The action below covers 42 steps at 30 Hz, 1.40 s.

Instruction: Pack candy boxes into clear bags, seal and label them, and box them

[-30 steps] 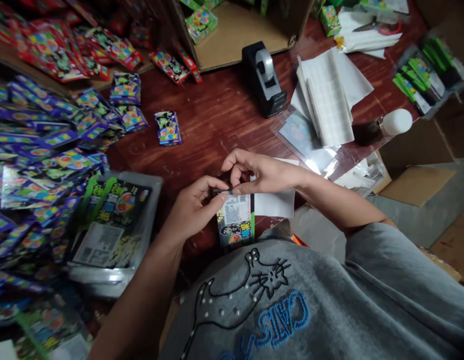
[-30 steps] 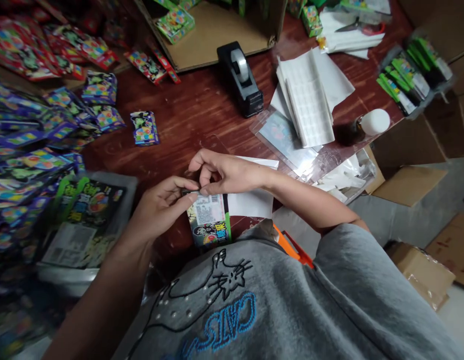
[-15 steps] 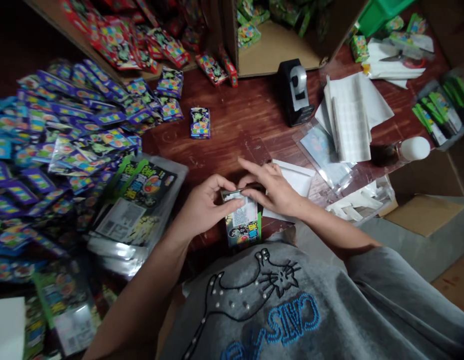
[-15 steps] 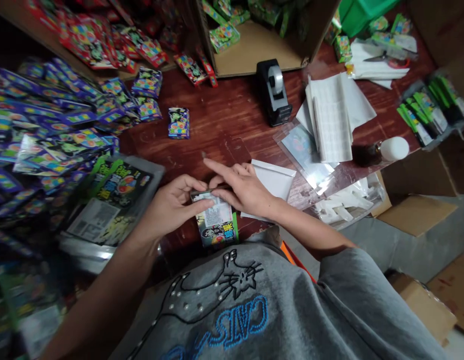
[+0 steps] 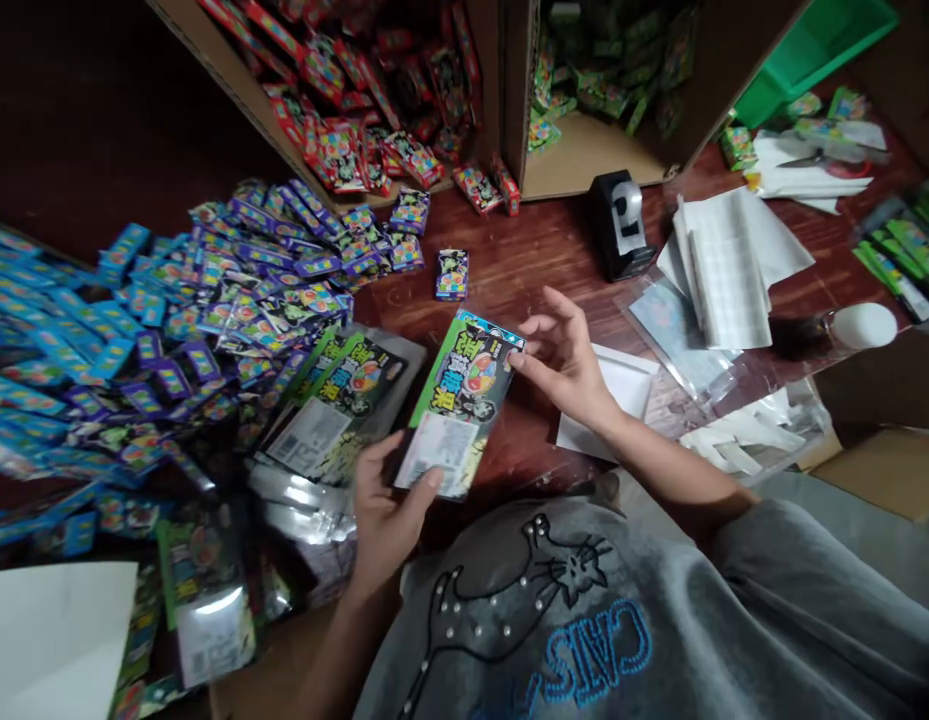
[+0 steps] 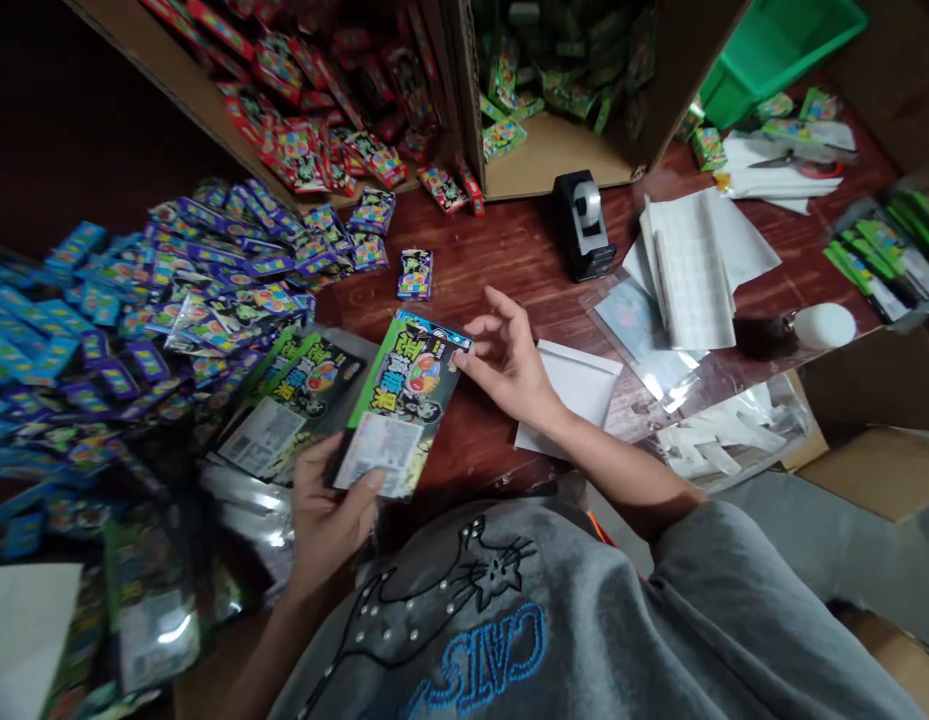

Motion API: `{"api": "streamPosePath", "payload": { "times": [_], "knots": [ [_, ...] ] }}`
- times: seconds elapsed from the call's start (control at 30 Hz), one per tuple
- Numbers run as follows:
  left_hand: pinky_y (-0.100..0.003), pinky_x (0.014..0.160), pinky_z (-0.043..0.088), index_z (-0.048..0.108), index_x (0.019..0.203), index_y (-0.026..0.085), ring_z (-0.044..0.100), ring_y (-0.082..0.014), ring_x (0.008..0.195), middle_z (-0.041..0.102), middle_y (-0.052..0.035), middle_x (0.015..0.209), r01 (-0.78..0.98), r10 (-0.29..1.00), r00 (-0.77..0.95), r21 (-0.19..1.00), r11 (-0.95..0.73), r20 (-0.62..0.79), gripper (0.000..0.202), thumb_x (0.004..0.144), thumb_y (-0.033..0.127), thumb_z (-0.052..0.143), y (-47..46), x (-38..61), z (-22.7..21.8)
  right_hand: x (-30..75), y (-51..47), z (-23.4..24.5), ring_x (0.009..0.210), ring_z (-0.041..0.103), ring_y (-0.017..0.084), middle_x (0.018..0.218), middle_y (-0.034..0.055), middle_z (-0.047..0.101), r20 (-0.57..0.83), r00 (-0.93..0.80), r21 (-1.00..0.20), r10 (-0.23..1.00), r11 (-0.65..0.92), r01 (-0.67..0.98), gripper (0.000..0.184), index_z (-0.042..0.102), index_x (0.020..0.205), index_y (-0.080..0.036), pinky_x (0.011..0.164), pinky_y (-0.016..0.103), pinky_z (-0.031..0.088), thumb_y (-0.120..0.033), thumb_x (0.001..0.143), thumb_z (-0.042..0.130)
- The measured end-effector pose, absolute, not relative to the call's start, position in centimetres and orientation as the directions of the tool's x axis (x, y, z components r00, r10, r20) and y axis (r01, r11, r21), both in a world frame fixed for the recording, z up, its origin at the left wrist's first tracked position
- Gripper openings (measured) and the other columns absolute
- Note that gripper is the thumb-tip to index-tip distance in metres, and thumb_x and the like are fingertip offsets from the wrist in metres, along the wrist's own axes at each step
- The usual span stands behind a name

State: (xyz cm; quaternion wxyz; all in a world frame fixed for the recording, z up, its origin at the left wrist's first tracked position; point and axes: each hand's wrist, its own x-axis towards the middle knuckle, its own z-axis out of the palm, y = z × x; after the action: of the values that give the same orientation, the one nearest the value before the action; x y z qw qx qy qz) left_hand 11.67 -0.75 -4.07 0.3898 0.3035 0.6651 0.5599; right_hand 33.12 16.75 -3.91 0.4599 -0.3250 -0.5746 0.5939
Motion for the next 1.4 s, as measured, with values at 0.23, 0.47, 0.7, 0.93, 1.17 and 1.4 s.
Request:
{"api": "streamPosePath", "payload": {
  "times": [0.23, 0.47, 0.7, 0.93, 1.17, 1.4],
  "knots": [
    [-0.034, 0.090, 0.066, 0.053, 0.145, 0.027, 0.076, -0.0201, 0.109, 0.071, -0.0097, 0.131, 0.062, 0.952, -0.291, 0.992, 0.113, -0.090, 0.064, 0.089, 0.033, 0.083, 0.4, 12.4, -4.3, 33.6, 15.6, -3.8, 0.092, 0.066, 0.013, 0.119, 0.0033, 0.062, 0.190, -0.680, -0.981, 0.708, 0.159, -0.109, 0.076, 0.022, 0.170, -0.031, 0.091, 0.031, 0.061, -0.037, 0.107, 0.064],
    [-0.033, 0.086, 0.067, 0.043, 0.149, 0.030, 0.076, -0.0199, 0.103, 0.071, -0.0089, 0.125, 0.028, 0.975, -0.202, 0.995, 0.097, -0.089, 0.075, 0.087, 0.032, 0.083, 1.3, 12.0, -4.1, 33.9, 15.2, -4.2, 0.102, 0.060, 0.016, 0.133, 0.0074, 0.060, 0.166, -0.716, -0.983, 0.678, 0.168, -0.068, 0.092, 0.005, 0.175, -0.032, 0.095, 0.032, 0.059, -0.043, 0.106, 0.064],
    [-0.035, 0.090, 0.066, 0.044, 0.144, 0.029, 0.078, -0.0188, 0.100, 0.074, -0.0061, 0.119, 0.028, 0.968, -0.252, 0.999, 0.017, -0.009, 0.067, 0.089, 0.032, 0.082, 1.8, 12.3, -4.3, 33.3, 14.3, -3.7, 0.104, 0.063, 0.018, 0.142, 0.0111, 0.055, 0.148, -0.642, -0.967, 0.753, 0.247, 0.066, 0.096, -0.010, 0.175, -0.034, 0.099, 0.037, 0.060, -0.054, 0.108, 0.057],
    [-0.036, 0.094, 0.065, 0.045, 0.144, 0.028, 0.077, -0.0186, 0.106, 0.073, -0.0078, 0.125, 0.030, 0.960, -0.277, 0.999, 0.041, -0.031, 0.066, 0.090, 0.031, 0.082, 1.2, 12.8, -5.4, 32.8, 13.6, -4.8, 0.106, 0.064, 0.021, 0.134, 0.0120, 0.065, 0.183, -0.603, -0.959, 0.776, 0.277, 0.066, 0.089, 0.005, 0.176, -0.027, 0.106, 0.042, 0.058, -0.043, 0.108, 0.059],
    [-0.034, 0.097, 0.062, 0.066, 0.112, 0.024, 0.074, -0.0205, 0.115, 0.073, -0.0081, 0.127, 0.137, 0.958, -0.271, 0.981, 0.138, -0.097, 0.022, 0.098, 0.040, 0.073, 1.5, 11.4, -5.4, 33.4, 14.0, -5.3, 0.103, 0.069, 0.019, 0.122, 0.0089, 0.072, 0.127, -0.697, -0.979, 0.705, 0.202, 0.026, 0.082, 0.013, 0.176, -0.024, 0.106, 0.040, 0.059, -0.038, 0.108, 0.058],
    [-0.034, 0.098, 0.060, 0.070, 0.116, 0.023, 0.076, -0.0189, 0.104, 0.080, -0.0043, 0.109, 0.102, 0.928, -0.360, 0.984, 0.144, -0.098, 0.030, 0.092, 0.039, 0.080, 3.3, 11.6, -4.2, 33.4, 14.1, -4.6, 0.101, 0.069, 0.018, 0.124, 0.0085, 0.071, 0.045, -0.691, -0.997, 0.721, 0.072, 0.010, 0.102, -0.005, 0.175, -0.027, 0.098, 0.036, 0.061, -0.046, 0.105, 0.066]
  ]
}}
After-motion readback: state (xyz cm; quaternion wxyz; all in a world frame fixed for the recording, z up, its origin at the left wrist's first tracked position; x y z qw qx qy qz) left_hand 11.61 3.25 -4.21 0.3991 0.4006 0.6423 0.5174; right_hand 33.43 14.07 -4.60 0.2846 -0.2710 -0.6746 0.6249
